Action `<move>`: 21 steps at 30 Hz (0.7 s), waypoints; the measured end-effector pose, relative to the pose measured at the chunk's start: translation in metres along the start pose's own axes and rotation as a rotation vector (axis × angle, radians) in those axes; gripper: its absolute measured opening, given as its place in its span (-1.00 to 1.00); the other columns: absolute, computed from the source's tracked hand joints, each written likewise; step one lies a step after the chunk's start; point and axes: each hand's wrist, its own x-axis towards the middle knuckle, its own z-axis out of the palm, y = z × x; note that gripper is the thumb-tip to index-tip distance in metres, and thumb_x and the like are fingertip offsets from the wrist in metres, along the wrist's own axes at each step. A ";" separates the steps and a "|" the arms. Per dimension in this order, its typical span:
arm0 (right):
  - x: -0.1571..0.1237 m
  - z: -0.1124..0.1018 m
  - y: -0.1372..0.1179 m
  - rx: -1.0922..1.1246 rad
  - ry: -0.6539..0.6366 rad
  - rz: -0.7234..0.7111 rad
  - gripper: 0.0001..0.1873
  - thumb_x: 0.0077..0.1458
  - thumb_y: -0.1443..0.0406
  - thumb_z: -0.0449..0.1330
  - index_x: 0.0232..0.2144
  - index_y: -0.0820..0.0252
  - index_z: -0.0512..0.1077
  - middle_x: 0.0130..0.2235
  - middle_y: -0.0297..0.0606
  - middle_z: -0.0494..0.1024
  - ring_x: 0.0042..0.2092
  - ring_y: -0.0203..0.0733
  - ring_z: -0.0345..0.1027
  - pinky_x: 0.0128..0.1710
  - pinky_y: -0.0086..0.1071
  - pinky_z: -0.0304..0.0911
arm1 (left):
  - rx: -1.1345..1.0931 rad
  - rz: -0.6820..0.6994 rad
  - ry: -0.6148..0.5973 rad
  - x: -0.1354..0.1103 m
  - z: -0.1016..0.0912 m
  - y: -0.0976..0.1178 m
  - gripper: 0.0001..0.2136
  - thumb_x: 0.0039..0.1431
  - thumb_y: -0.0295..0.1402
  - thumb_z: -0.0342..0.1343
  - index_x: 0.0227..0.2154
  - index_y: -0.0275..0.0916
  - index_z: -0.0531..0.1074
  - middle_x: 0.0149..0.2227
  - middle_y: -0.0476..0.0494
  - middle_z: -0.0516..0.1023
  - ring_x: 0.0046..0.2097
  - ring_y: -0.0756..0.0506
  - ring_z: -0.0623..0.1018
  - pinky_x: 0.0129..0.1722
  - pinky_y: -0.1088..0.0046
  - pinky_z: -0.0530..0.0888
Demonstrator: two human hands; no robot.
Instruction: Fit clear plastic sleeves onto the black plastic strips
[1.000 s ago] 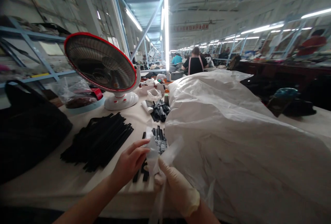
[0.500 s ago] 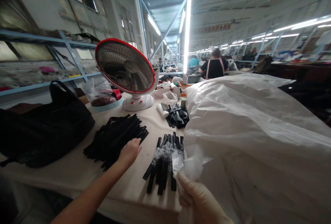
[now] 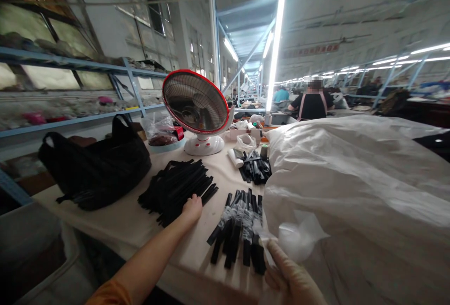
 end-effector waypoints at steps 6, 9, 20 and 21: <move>-0.007 0.007 0.002 0.037 0.258 -0.030 -0.68 -0.14 0.20 0.33 -0.28 0.16 0.48 -0.32 -0.28 0.60 -0.27 -0.23 0.49 -0.32 -0.49 0.38 | -0.166 -0.019 -0.072 -0.012 -0.002 -0.013 -0.72 0.18 -0.29 0.05 -0.07 -0.28 0.34 -0.06 -0.18 0.44 -0.12 -0.12 0.49 -0.16 0.19 0.46; -0.004 0.009 0.000 0.027 0.296 -0.069 -0.69 -0.19 0.23 0.36 -0.32 0.20 0.48 -0.36 -0.30 0.58 -0.33 -0.27 0.47 -0.38 -0.50 0.35 | -0.304 0.006 -0.098 -0.017 -0.014 -0.022 -0.74 0.18 -0.28 0.05 -0.12 -0.28 0.37 -0.11 -0.15 0.46 -0.17 -0.09 0.50 -0.20 0.24 0.48; 0.044 -0.007 0.004 -0.071 0.343 -0.383 -0.62 -0.21 0.05 0.31 -0.57 0.28 0.40 -0.63 -0.42 0.37 -0.64 -0.46 0.06 -0.65 -0.50 -0.05 | -1.189 0.240 -0.510 -0.169 -0.057 -0.017 -0.57 -0.04 0.07 0.05 -0.32 -0.21 0.27 -0.67 0.16 0.32 -0.73 0.13 0.20 -0.72 0.63 0.12; 0.045 -0.005 0.004 -0.099 0.355 -0.424 -0.62 -0.20 0.05 0.30 -0.57 0.28 0.39 -0.62 -0.42 0.38 -0.63 -0.45 0.08 -0.64 -0.50 -0.05 | -1.249 0.213 -0.596 -0.184 -0.060 -0.014 -0.55 -0.10 0.08 0.10 -0.34 -0.22 0.30 -0.65 0.12 0.36 -0.73 0.14 0.20 -0.72 0.63 0.10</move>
